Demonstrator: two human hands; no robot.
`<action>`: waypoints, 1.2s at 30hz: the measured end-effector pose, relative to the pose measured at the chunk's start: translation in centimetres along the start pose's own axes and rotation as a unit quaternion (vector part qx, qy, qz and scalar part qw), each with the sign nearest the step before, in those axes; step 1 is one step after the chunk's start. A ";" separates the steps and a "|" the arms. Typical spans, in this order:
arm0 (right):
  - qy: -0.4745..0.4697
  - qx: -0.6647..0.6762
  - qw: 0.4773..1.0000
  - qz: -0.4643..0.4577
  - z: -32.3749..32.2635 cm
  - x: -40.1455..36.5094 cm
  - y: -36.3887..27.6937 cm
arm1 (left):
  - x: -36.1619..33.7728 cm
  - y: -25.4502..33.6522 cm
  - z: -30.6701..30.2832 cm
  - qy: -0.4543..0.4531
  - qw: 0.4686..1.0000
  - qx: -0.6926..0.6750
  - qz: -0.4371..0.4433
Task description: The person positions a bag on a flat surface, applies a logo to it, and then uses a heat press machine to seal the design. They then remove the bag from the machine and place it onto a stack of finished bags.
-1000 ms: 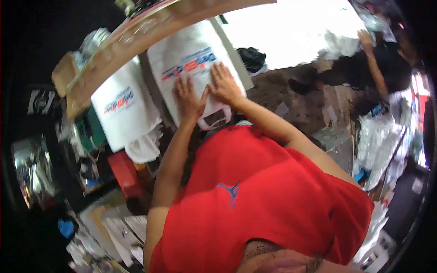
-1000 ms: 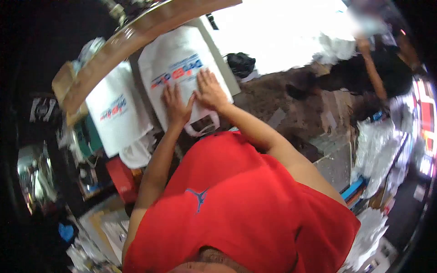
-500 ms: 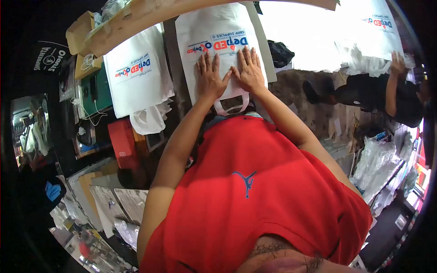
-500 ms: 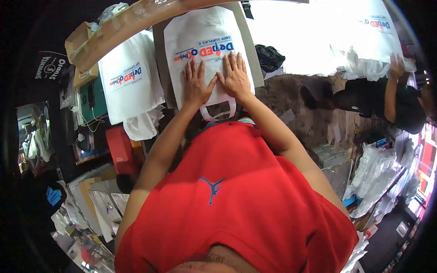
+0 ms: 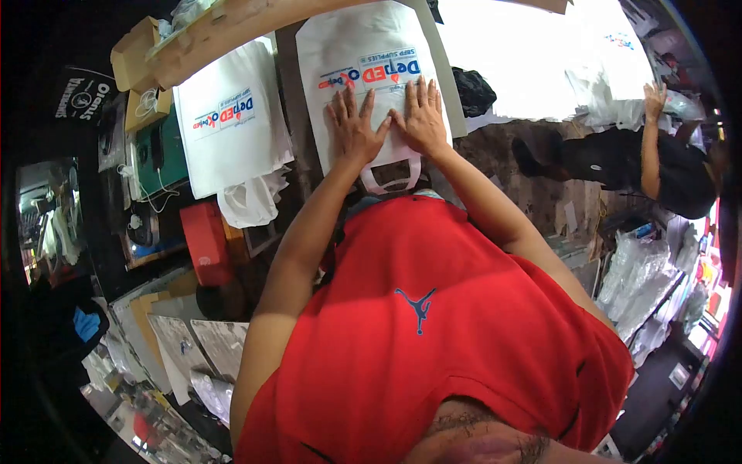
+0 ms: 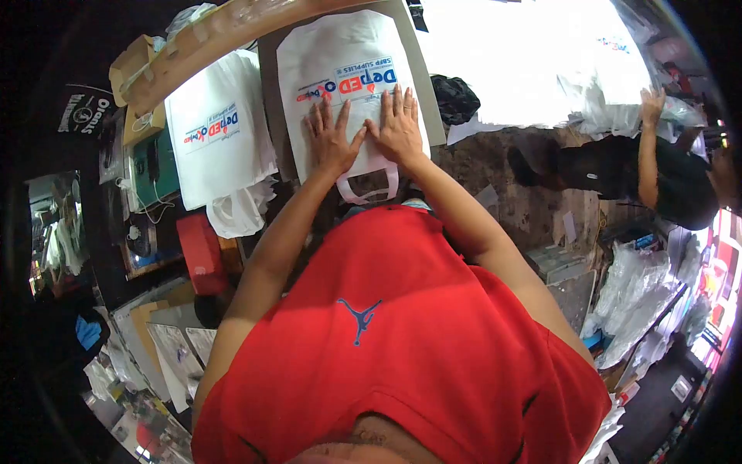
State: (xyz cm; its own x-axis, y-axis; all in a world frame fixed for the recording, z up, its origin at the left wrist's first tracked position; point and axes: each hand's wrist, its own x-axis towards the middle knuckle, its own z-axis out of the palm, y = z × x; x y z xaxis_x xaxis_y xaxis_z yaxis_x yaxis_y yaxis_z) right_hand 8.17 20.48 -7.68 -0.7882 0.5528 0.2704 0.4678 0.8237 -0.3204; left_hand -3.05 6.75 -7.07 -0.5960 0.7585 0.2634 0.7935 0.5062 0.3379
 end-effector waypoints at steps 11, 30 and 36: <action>0.003 -0.014 1.000 0.002 -0.5 0.1 -0.4 | 0.1 -0.1 0.2 0.007 1.000 0.008 0.009; -0.002 -0.004 1.000 0.010 0.0 0.1 -0.3 | 0.3 0.4 -1.5 -0.016 0.999 0.028 0.018; 0.000 -0.008 1.000 0.006 0.0 0.3 -0.2 | 0.3 0.2 -1.4 -0.014 0.999 0.036 0.020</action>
State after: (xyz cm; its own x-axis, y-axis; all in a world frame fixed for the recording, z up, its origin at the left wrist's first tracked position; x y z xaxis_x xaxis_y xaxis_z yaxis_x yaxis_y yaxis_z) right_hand 7.85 20.44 -7.54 -0.7823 0.5628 0.2669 0.4837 0.8189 -0.3090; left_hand -3.22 6.53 -5.70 -0.5600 0.7902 0.2491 0.8245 0.5020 0.2612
